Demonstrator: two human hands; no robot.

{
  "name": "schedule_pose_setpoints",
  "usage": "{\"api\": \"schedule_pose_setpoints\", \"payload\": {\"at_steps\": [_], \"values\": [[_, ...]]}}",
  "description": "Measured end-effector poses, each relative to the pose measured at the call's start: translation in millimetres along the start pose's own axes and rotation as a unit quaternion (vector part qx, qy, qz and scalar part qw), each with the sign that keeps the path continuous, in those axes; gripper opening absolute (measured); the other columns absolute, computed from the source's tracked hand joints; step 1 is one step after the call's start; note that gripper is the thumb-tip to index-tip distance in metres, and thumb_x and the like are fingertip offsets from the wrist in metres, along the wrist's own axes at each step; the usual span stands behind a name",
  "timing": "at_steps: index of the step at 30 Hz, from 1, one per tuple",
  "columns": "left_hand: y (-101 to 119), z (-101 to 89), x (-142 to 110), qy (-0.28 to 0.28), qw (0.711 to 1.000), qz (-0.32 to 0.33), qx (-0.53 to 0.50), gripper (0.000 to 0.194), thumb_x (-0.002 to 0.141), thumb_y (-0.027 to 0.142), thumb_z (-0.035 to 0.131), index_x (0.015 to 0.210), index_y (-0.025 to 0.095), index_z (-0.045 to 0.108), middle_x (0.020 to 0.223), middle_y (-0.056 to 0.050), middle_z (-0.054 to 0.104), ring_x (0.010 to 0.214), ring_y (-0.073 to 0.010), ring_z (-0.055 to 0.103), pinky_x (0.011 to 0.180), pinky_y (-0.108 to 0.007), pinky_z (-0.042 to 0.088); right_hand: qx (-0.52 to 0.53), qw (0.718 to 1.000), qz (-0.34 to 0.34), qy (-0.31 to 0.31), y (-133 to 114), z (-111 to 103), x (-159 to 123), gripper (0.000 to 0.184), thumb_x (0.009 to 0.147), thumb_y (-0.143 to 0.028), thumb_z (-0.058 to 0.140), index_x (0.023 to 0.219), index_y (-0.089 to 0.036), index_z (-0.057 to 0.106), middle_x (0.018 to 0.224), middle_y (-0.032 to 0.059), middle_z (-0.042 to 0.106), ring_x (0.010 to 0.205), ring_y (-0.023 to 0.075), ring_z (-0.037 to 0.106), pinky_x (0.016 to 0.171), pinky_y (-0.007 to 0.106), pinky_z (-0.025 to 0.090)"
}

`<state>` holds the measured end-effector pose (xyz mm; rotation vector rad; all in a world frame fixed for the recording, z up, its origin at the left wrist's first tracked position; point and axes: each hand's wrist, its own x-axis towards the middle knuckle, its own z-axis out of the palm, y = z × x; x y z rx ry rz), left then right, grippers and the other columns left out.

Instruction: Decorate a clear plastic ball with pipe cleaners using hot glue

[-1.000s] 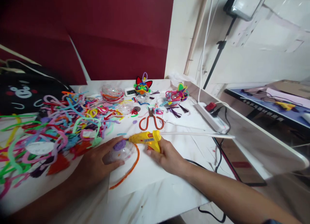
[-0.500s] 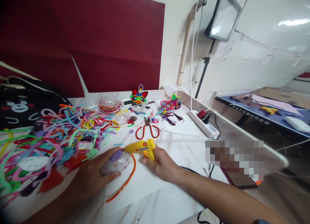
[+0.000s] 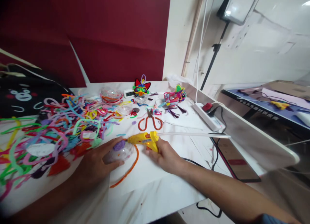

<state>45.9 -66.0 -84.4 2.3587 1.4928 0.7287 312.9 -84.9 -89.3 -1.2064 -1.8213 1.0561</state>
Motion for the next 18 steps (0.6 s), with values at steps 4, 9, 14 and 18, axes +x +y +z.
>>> {"api": "schedule_pose_setpoints", "payload": {"at_steps": [4, 9, 14, 18], "values": [[-3.4, 2.8, -0.2, 0.007, 1.0, 0.014, -0.004, 0.067, 0.071, 0.033, 0.074, 0.134, 0.021, 0.057, 0.133, -0.007, 0.064, 0.119, -0.024, 0.064, 0.107, -0.036, 0.048, 0.002, 1.0, -0.005, -0.007, -0.3, -1.3, -1.3, 0.023, 0.092, -0.04, 0.056, 0.084, -0.018, 0.051, 0.072, -0.0031, 0.045, 0.062, 0.0097, 0.036, 0.054, 0.023, 0.031], [-5.4, 3.4, -0.5, 0.016, 1.0, 0.024, -0.001, 0.068, 0.069, 0.035, 0.074, 0.133, 0.022, 0.058, 0.131, -0.007, 0.065, 0.116, -0.026, 0.065, 0.104, -0.038, 0.051, -0.01, 1.0, -0.004, -0.009, -3.5, -2.2, -2.3, 0.023, 0.092, -0.038, 0.056, 0.082, -0.019, 0.05, 0.072, -0.003, 0.046, 0.061, 0.0095, 0.036, 0.054, 0.022, 0.031], [-2.8, 1.3, -1.0, 0.01, 1.0, 0.02, 0.006, 0.068, 0.07, 0.034, 0.074, 0.134, 0.021, 0.058, 0.131, -0.007, 0.065, 0.116, -0.0267, 0.065, 0.104, -0.038, 0.052, -0.022, 1.0, -0.007, -0.009, -4.2, -3.6, -6.1, 0.022, 0.093, -0.039, 0.055, 0.086, -0.018, 0.052, 0.074, -0.0019, 0.049, 0.063, 0.0105, 0.039, 0.055, 0.023, 0.033], [0.0, -0.2, -0.4, 0.005, 1.0, 0.01, 0.008, 0.065, 0.072, 0.034, 0.072, 0.134, 0.023, 0.057, 0.133, -0.006, 0.064, 0.116, -0.0265, 0.065, 0.105, -0.039, 0.051, -0.037, 0.999, -0.009, -0.003, -3.9, -4.8, -7.5, 0.022, 0.093, -0.04, 0.054, 0.09, -0.018, 0.053, 0.076, -0.0006, 0.05, 0.065, 0.0115, 0.04, 0.055, 0.023, 0.034]]}}
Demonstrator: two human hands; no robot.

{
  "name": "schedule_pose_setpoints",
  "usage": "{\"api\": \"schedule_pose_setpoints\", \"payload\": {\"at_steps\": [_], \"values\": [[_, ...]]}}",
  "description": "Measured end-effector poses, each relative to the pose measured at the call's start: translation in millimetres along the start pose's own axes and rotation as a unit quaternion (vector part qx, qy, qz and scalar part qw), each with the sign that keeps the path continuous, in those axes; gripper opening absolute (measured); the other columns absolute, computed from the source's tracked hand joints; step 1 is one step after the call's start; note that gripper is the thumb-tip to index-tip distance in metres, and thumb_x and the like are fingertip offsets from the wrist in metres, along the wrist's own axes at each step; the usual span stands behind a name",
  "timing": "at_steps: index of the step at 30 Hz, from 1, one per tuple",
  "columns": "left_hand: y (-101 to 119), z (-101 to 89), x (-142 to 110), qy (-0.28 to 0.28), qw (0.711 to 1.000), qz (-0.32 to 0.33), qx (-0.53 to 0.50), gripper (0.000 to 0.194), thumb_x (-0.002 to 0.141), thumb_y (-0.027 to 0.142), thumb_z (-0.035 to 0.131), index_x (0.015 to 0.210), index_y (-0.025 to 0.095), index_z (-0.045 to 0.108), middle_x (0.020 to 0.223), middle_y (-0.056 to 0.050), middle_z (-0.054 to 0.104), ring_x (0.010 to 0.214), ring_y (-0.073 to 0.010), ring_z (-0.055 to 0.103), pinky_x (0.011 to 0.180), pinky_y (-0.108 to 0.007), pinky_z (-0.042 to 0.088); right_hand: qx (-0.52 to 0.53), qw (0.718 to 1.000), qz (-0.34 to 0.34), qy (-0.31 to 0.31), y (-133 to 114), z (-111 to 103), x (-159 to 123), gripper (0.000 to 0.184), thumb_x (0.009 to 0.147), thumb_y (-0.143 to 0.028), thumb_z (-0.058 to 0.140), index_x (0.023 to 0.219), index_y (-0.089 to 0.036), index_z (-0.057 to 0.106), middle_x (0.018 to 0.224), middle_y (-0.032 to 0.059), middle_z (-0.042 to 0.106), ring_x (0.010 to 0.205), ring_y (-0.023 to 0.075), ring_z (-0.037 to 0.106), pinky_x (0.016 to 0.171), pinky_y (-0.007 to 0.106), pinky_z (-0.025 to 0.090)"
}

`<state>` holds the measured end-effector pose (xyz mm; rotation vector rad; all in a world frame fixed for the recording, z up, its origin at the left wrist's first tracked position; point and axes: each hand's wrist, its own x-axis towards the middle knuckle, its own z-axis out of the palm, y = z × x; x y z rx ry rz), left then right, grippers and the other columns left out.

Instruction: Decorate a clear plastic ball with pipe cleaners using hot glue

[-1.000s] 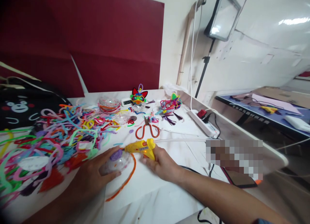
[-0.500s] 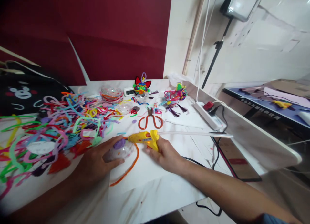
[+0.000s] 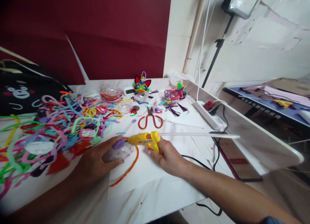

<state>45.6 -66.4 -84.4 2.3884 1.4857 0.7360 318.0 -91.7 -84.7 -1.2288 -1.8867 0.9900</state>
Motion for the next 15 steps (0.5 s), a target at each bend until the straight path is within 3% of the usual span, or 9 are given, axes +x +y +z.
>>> {"api": "schedule_pose_setpoints", "payload": {"at_steps": [15], "values": [[-4.5, 1.2, 1.5, -0.005, 1.0, -0.01, 0.014, 0.062, 0.074, 0.036, 0.068, 0.134, 0.024, 0.057, 0.133, -0.004, 0.065, 0.117, -0.0244, 0.065, 0.106, -0.035, 0.049, -0.012, 1.0, -0.019, 0.02, -4.2, 3.1, 7.6, 0.022, 0.092, -0.04, 0.052, 0.091, -0.018, 0.055, 0.08, 0.0015, 0.057, 0.068, 0.0128, 0.047, 0.059, 0.023, 0.038]]}}
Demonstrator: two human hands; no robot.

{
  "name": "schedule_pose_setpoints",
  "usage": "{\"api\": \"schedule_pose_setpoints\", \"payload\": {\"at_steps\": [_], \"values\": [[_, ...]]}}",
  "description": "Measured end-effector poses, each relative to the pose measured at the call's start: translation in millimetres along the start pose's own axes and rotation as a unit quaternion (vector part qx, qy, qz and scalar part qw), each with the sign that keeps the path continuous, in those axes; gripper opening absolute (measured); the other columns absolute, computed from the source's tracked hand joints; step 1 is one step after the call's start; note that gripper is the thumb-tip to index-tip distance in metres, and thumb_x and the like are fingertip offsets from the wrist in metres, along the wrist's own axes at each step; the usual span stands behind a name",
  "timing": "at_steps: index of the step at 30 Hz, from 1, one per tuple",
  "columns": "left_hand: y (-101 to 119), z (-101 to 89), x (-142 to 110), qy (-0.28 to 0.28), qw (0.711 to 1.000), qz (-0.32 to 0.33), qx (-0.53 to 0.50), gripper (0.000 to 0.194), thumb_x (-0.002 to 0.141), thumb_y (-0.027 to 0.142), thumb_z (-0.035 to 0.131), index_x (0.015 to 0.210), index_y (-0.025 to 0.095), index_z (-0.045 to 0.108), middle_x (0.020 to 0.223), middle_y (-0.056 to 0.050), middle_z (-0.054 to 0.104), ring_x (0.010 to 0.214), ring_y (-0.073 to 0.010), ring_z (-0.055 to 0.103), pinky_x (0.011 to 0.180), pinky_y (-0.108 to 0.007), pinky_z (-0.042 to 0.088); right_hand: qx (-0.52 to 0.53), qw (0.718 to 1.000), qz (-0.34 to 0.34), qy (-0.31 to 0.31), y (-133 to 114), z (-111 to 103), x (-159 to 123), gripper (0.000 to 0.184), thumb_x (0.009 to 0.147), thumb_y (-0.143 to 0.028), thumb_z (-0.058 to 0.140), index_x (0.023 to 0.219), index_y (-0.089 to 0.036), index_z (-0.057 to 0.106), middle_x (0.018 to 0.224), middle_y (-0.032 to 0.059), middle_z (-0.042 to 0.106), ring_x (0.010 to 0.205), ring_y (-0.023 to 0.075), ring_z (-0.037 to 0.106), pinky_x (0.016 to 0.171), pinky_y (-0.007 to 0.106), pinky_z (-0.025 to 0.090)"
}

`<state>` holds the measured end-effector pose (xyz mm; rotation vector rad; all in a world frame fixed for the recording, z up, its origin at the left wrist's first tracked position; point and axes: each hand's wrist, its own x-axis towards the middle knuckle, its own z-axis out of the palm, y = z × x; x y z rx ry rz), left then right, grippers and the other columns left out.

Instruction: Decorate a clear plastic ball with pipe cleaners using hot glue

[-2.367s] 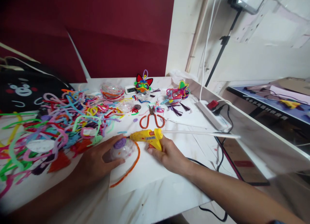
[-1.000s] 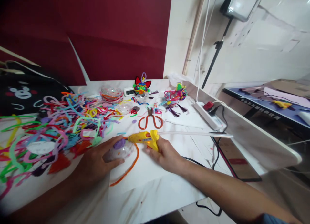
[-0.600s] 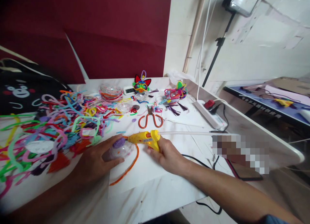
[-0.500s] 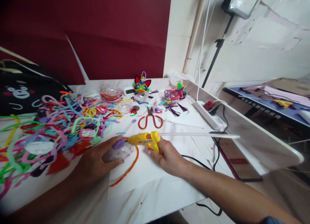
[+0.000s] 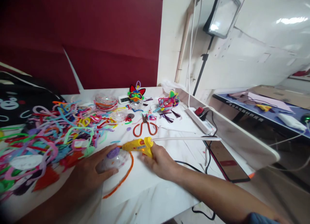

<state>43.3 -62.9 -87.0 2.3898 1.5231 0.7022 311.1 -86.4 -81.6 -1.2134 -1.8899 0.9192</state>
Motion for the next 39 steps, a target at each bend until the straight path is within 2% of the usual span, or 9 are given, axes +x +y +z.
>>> {"api": "schedule_pose_setpoints", "payload": {"at_steps": [6, 11, 19, 29, 33, 37, 39], "values": [[-1.4, 1.6, -1.3, -0.005, 1.0, 0.002, -0.008, 0.064, 0.074, 0.035, 0.07, 0.135, 0.026, 0.055, 0.133, -0.003, 0.064, 0.118, -0.0258, 0.064, 0.106, -0.035, 0.049, -0.027, 0.999, 0.021, 0.0, 0.4, 0.0, 1.9, 0.023, 0.091, -0.04, 0.053, 0.091, -0.017, 0.055, 0.077, 0.0003, 0.053, 0.065, 0.0117, 0.042, 0.056, 0.023, 0.035], [-2.4, 2.8, -1.7, 0.002, 1.0, 0.003, -0.007, 0.064, 0.073, 0.033, 0.07, 0.135, 0.027, 0.055, 0.134, -0.003, 0.064, 0.119, -0.0259, 0.063, 0.107, -0.037, 0.049, -0.03, 1.0, 0.01, 0.004, -1.2, 0.2, 2.9, 0.021, 0.091, -0.039, 0.053, 0.091, -0.018, 0.054, 0.079, 0.001, 0.055, 0.067, 0.0126, 0.045, 0.058, 0.024, 0.036], [4.5, -1.7, -1.3, -0.002, 1.0, 0.008, -0.016, 0.065, 0.072, 0.034, 0.072, 0.134, 0.021, 0.057, 0.133, -0.007, 0.064, 0.119, -0.0253, 0.063, 0.106, -0.036, 0.049, -0.025, 1.0, 0.01, 0.008, 4.0, 3.5, 2.5, 0.026, 0.091, -0.044, 0.054, 0.083, -0.019, 0.05, 0.071, -0.0013, 0.048, 0.062, 0.0116, 0.039, 0.054, 0.024, 0.033], [4.7, -0.8, -0.8, 0.0, 1.0, 0.008, -0.015, 0.067, 0.071, 0.034, 0.073, 0.135, 0.021, 0.056, 0.134, -0.007, 0.064, 0.118, -0.0261, 0.064, 0.106, -0.039, 0.05, -0.029, 1.0, -0.004, -0.002, 5.8, 1.9, -0.4, 0.023, 0.094, -0.042, 0.052, 0.089, -0.019, 0.052, 0.076, 0.0004, 0.054, 0.063, 0.0117, 0.043, 0.053, 0.024, 0.033], [8.1, -3.5, -0.1, 0.004, 1.0, 0.006, -0.01, 0.064, 0.071, 0.034, 0.072, 0.133, 0.025, 0.057, 0.132, -0.004, 0.065, 0.114, -0.025, 0.066, 0.104, -0.036, 0.052, -0.046, 0.999, -0.003, 0.0, 4.8, 0.5, -2.1, 0.023, 0.094, -0.042, 0.051, 0.091, -0.02, 0.053, 0.076, 0.0007, 0.055, 0.064, 0.013, 0.045, 0.055, 0.025, 0.034], [10.2, -4.9, -0.3, 0.008, 1.0, 0.013, -0.006, 0.062, 0.071, 0.034, 0.07, 0.131, 0.021, 0.059, 0.129, -0.007, 0.067, 0.113, -0.0268, 0.067, 0.102, -0.035, 0.053, -0.06, 0.998, -0.01, -0.004, 2.0, -1.7, -3.9, 0.021, 0.095, -0.041, 0.05, 0.093, -0.02, 0.053, 0.078, 0.0019, 0.056, 0.064, 0.0136, 0.047, 0.056, 0.026, 0.035], [9.7, -4.3, -0.4, 0.011, 1.0, 0.011, -0.012, 0.062, 0.071, 0.035, 0.07, 0.131, 0.024, 0.06, 0.13, -0.006, 0.066, 0.114, -0.0275, 0.066, 0.103, -0.035, 0.053, -0.068, 0.998, -0.013, -0.005, 0.5, -2.9, -5.3, 0.02, 0.095, -0.04, 0.049, 0.095, -0.02, 0.053, 0.079, 0.0026, 0.057, 0.065, 0.014, 0.047, 0.057, 0.027, 0.036]]}}
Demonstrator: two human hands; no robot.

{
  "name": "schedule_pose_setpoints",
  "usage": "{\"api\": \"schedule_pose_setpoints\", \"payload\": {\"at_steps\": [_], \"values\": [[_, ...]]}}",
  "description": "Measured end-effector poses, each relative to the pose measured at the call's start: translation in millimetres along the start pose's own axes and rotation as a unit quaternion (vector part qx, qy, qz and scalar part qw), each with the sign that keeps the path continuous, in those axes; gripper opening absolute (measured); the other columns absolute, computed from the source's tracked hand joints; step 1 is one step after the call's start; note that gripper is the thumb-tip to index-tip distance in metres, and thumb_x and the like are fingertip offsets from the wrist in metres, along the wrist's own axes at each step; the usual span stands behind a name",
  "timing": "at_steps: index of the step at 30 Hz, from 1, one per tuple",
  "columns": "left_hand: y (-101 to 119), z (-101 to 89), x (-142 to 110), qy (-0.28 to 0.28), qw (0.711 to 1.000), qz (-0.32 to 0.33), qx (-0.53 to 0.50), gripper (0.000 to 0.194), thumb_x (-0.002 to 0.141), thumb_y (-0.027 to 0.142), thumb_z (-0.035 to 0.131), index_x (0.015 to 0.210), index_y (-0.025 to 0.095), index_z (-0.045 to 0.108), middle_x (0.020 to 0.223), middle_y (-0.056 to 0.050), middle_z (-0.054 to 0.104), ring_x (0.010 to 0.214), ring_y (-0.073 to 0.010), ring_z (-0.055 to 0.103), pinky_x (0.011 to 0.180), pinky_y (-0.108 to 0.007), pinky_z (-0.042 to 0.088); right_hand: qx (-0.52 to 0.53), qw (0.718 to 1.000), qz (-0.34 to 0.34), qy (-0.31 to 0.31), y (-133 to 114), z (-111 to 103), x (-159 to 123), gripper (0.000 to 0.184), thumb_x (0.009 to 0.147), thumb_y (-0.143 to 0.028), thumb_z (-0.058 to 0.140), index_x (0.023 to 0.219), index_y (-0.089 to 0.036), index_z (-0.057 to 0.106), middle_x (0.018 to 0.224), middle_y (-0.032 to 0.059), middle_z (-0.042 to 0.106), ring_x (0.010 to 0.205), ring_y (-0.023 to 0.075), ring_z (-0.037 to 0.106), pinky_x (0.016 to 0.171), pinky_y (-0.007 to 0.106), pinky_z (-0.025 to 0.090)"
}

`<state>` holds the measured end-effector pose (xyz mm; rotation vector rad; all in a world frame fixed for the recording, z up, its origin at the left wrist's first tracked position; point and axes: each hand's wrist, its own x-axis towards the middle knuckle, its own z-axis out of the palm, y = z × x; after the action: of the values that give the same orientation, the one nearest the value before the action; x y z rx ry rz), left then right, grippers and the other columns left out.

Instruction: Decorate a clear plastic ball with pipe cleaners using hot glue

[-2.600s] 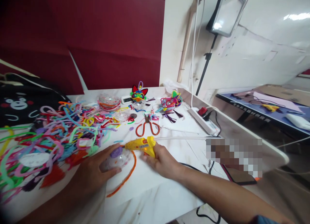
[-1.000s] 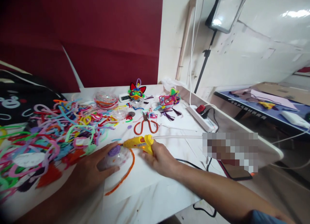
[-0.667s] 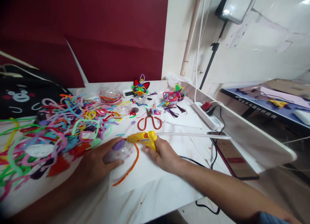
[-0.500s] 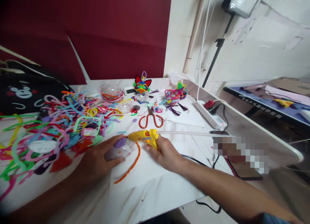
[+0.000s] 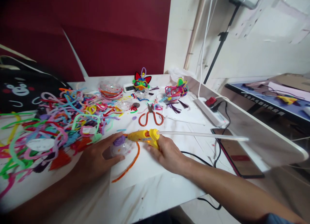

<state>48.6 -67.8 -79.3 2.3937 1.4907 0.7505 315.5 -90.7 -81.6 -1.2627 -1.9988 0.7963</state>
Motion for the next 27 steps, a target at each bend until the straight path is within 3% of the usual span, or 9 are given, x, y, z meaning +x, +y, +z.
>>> {"api": "schedule_pose_setpoints", "payload": {"at_steps": [9, 17, 27], "values": [[-2.9, 2.0, -1.0, -0.017, 1.0, -0.024, -0.011, 0.066, 0.07, 0.036, 0.072, 0.134, 0.03, 0.056, 0.134, -0.003, 0.063, 0.119, -0.0254, 0.064, 0.107, -0.034, 0.049, -0.055, 0.998, 0.002, -0.011, -2.6, -2.6, -8.2, 0.018, 0.096, -0.036, 0.047, 0.096, -0.02, 0.054, 0.081, 0.0045, 0.061, 0.066, 0.0158, 0.05, 0.059, 0.028, 0.039], [-6.0, 3.2, -1.3, -0.012, 1.0, 0.003, -0.004, 0.064, 0.074, 0.04, 0.069, 0.135, 0.027, 0.055, 0.135, -0.006, 0.063, 0.118, -0.0271, 0.064, 0.105, -0.038, 0.051, -0.066, 0.997, -0.033, -0.009, -9.0, -7.2, -11.3, 0.02, 0.097, -0.033, 0.045, 0.097, -0.017, 0.056, 0.08, 0.0053, 0.063, 0.064, 0.015, 0.051, 0.059, 0.027, 0.04], [-3.7, 1.2, -1.6, -0.01, 1.0, 0.002, 0.0, 0.063, 0.073, 0.034, 0.071, 0.134, 0.026, 0.056, 0.134, -0.006, 0.063, 0.117, -0.0287, 0.064, 0.104, -0.04, 0.052, -0.068, 0.998, -0.004, -0.014, -8.0, -6.2, -10.0, 0.021, 0.096, -0.033, 0.044, 0.102, -0.016, 0.055, 0.088, 0.0075, 0.064, 0.073, 0.0176, 0.054, 0.065, 0.03, 0.043]]}}
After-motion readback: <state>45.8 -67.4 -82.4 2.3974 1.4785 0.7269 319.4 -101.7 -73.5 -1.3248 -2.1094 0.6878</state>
